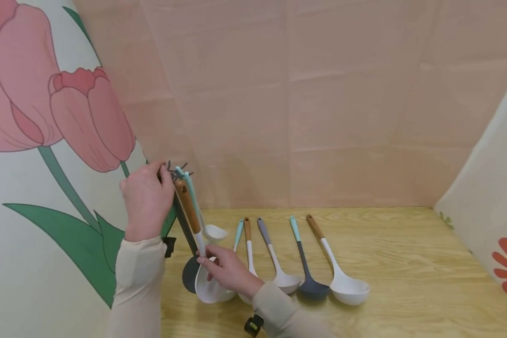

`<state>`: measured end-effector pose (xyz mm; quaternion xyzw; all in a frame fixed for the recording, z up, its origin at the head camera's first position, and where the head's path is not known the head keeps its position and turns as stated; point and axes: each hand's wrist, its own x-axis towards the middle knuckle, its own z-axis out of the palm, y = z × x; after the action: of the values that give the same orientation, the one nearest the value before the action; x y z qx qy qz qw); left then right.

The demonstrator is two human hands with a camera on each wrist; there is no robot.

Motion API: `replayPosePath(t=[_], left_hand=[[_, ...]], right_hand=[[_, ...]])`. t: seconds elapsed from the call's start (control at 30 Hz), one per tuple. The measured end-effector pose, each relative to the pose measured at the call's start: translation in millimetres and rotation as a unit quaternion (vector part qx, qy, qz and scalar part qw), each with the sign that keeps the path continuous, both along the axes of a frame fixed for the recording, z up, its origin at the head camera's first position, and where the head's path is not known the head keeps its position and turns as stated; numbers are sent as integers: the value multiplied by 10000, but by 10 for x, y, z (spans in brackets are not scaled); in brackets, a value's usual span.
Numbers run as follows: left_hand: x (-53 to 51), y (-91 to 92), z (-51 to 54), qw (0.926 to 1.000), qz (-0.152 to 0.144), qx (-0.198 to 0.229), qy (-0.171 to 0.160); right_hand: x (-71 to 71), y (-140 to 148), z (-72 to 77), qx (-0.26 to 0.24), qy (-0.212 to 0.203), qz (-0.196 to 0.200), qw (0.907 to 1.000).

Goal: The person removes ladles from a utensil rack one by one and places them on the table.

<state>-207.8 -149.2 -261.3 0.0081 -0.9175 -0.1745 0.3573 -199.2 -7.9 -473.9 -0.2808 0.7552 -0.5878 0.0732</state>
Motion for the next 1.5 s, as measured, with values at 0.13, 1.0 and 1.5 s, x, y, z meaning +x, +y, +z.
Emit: replayPosePath(t=[0.13, 1.0, 1.5], left_hand=[[-10, 3, -21, 10000, 7, 9, 45], [-9, 11, -9, 10000, 91, -36, -7], [11, 7, 1, 9999, 111, -35, -109]], right_hand=[[7, 6, -15, -54, 146, 23, 9999], [-31, 112, 27, 475, 730, -21, 9962], [-36, 176, 21, 555, 1339, -186, 9893]])
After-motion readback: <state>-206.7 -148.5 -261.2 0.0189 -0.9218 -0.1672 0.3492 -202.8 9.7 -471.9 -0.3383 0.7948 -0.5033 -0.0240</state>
